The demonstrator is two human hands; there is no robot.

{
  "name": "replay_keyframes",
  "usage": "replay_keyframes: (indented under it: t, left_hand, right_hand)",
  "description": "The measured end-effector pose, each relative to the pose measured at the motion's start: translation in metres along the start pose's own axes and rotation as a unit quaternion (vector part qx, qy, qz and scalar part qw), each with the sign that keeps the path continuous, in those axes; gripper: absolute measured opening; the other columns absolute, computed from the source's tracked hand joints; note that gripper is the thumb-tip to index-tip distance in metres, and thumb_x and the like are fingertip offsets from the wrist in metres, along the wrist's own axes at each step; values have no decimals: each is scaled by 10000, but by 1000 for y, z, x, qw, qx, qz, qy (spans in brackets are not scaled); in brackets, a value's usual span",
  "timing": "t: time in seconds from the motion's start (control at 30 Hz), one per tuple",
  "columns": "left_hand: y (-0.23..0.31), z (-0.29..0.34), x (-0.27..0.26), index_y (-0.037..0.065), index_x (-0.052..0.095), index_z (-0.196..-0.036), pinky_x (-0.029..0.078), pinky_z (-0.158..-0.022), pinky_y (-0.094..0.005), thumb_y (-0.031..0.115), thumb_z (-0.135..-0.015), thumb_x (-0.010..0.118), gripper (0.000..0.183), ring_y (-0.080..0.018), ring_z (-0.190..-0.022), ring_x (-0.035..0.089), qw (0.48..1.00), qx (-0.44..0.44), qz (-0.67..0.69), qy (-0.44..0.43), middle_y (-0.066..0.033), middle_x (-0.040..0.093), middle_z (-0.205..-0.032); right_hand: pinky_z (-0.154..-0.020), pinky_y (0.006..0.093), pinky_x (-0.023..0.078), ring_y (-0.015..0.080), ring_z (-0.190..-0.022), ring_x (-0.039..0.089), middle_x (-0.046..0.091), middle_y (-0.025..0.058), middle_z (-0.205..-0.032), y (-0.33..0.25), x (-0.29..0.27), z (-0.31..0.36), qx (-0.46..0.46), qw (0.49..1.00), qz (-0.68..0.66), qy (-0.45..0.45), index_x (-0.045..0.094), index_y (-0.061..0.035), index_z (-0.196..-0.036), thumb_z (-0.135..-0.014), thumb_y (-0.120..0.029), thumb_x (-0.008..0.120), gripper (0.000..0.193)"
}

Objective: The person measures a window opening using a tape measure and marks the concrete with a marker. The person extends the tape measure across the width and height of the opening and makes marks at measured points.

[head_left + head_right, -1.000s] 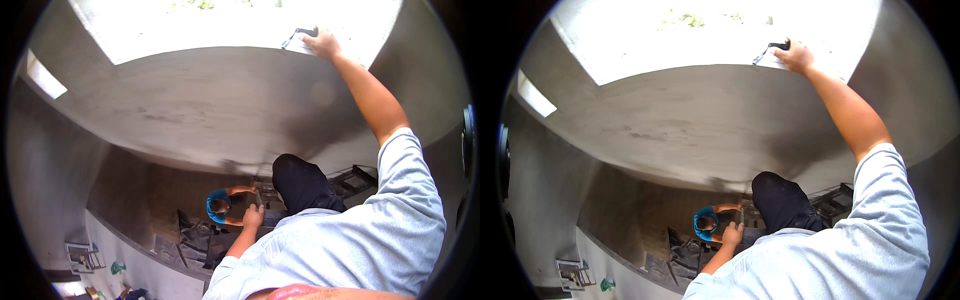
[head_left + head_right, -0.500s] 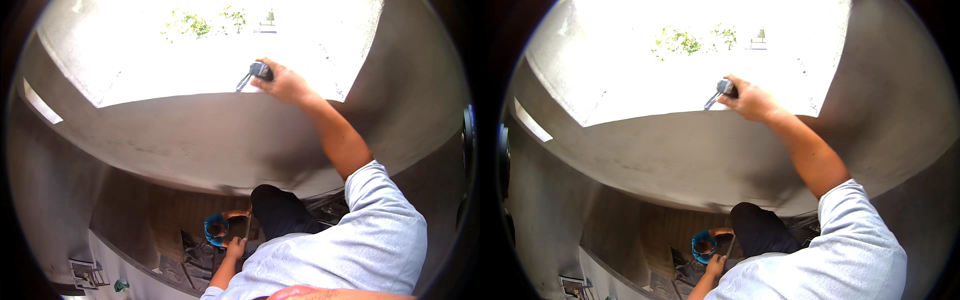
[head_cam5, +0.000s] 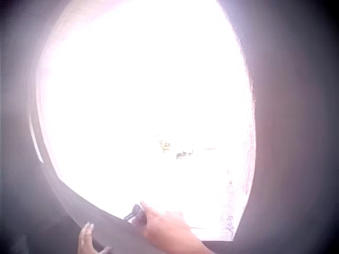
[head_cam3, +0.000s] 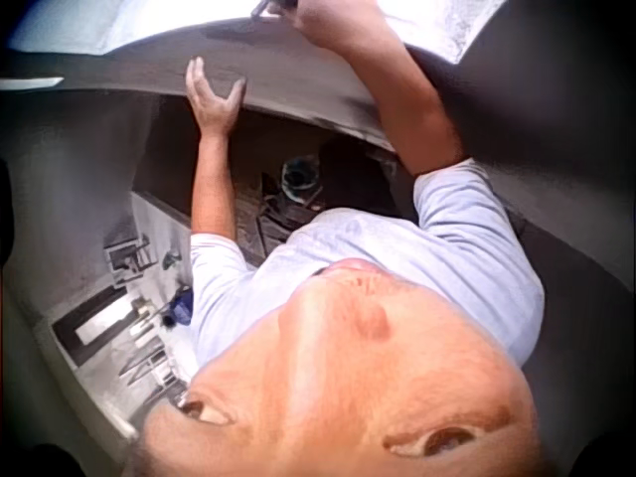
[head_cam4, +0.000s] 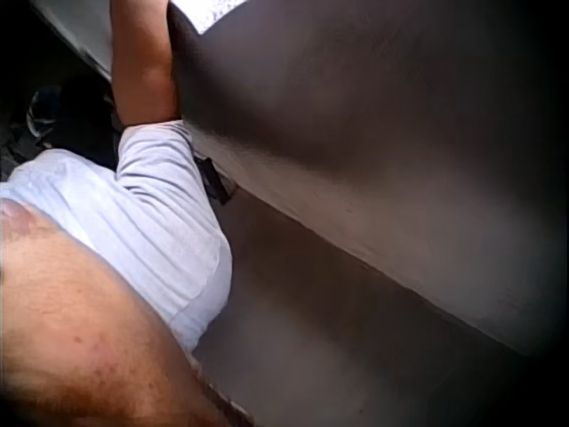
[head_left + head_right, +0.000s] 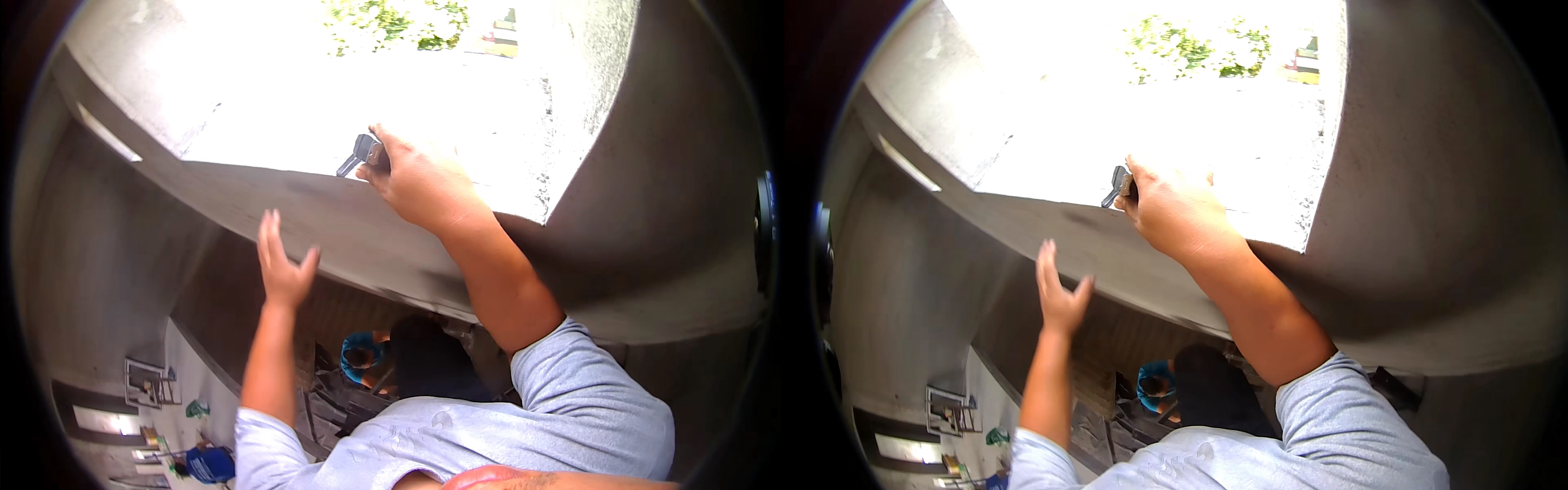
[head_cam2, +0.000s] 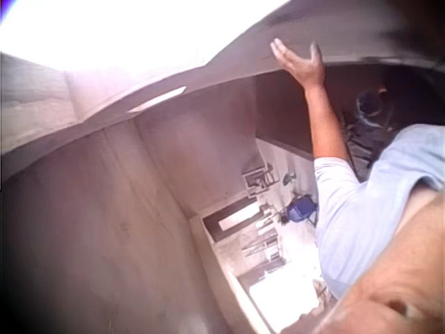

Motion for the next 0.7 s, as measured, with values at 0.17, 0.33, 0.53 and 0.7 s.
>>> replay_keyframes:
  t: [0.17,0.33,0.53,0.7]
  left_hand:
    - [36,-127,-11,37,384,-1634,237,-1309,-537,519,-736,921,1152,-434,-1573,329,977,80,-156,-121,-262,403,-1662]
    - [41,-122,16,34,459,-1590,281,-1301,-503,557,-719,937,1123,-385,-1542,407,977,33,-139,-156,-213,497,-1619]
    - [35,-123,20,37,522,-1555,273,-1307,-502,558,-692,952,1096,-377,-1551,398,980,30,-116,-158,-214,495,-1627]
    - [39,-124,17,43,530,-1551,266,-1312,-508,537,-689,958,1083,-356,-1565,390,982,33,-112,-147,-208,493,-1630]
  right_hand:
    - [-912,459,579,408,-990,749,780,223,-1058,-5,-7,3,-22,999,-30,2,636,11,-1402,-963,-335,782,578]
    - [-896,459,586,413,-979,754,776,234,-1052,-5,-11,1,-15,998,-55,-18,651,19,-1374,-958,-315,782,549]
    - [-891,476,563,413,-953,746,782,202,-1021,-3,-11,4,-40,997,-65,-11,656,-2,-1348,-955,-310,783,515]
    - [-949,526,505,410,-964,733,784,168,-1021,-4,-10,3,-30,999,-40,-12,658,-37,-1329,-955,-311,780,479]
Point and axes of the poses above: each hand's wrist, its own z-axis away from the middle knuckle, its own x-axis out of the palm, y = z × x, the point moved 3 cm from there along -z, towards the middle knuckle
